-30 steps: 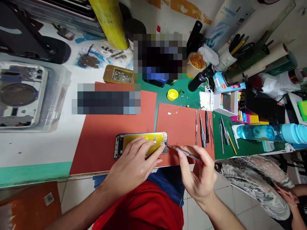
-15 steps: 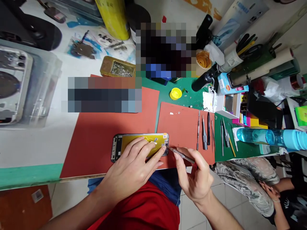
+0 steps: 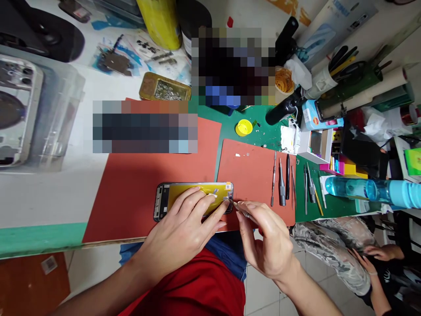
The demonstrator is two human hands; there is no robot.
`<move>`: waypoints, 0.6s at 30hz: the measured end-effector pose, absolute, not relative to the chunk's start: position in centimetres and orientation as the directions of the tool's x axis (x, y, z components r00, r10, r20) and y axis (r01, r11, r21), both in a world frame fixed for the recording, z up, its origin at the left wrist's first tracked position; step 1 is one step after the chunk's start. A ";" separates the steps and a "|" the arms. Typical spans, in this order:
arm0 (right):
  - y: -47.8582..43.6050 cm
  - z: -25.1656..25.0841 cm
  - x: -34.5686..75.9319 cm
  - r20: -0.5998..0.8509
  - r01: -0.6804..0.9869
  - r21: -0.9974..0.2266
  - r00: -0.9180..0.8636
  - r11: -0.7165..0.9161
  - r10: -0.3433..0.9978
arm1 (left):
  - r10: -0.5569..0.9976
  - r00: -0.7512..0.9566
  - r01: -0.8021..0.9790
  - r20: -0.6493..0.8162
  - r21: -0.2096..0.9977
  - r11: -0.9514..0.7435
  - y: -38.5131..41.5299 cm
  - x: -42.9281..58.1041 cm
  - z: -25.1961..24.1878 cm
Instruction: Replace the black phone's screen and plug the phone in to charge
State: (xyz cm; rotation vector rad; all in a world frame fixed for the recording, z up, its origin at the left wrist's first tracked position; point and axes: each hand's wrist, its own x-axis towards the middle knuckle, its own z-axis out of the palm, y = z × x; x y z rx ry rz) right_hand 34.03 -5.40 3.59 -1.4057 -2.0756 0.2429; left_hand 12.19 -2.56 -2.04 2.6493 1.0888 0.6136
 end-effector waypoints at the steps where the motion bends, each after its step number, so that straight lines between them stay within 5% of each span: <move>1: -5.0 4.0 34.1 0.363 0.766 -0.460 -0.300 0.450 0.882 | 0.708 0.638 0.621 0.301 0.343 -0.705 -2.5 12.2 -2.0; 9: -2.9 5.9 34.1 0.307 0.789 -0.188 -0.518 0.585 0.798 | 0.704 0.644 0.623 0.299 0.329 -0.709 -2.4 12.2 -1.7; 18: -2.4 6.2 33.5 0.344 0.769 -0.177 -0.537 0.615 0.770 | 0.683 0.676 0.614 0.277 0.300 -0.730 -2.5 12.0 -1.8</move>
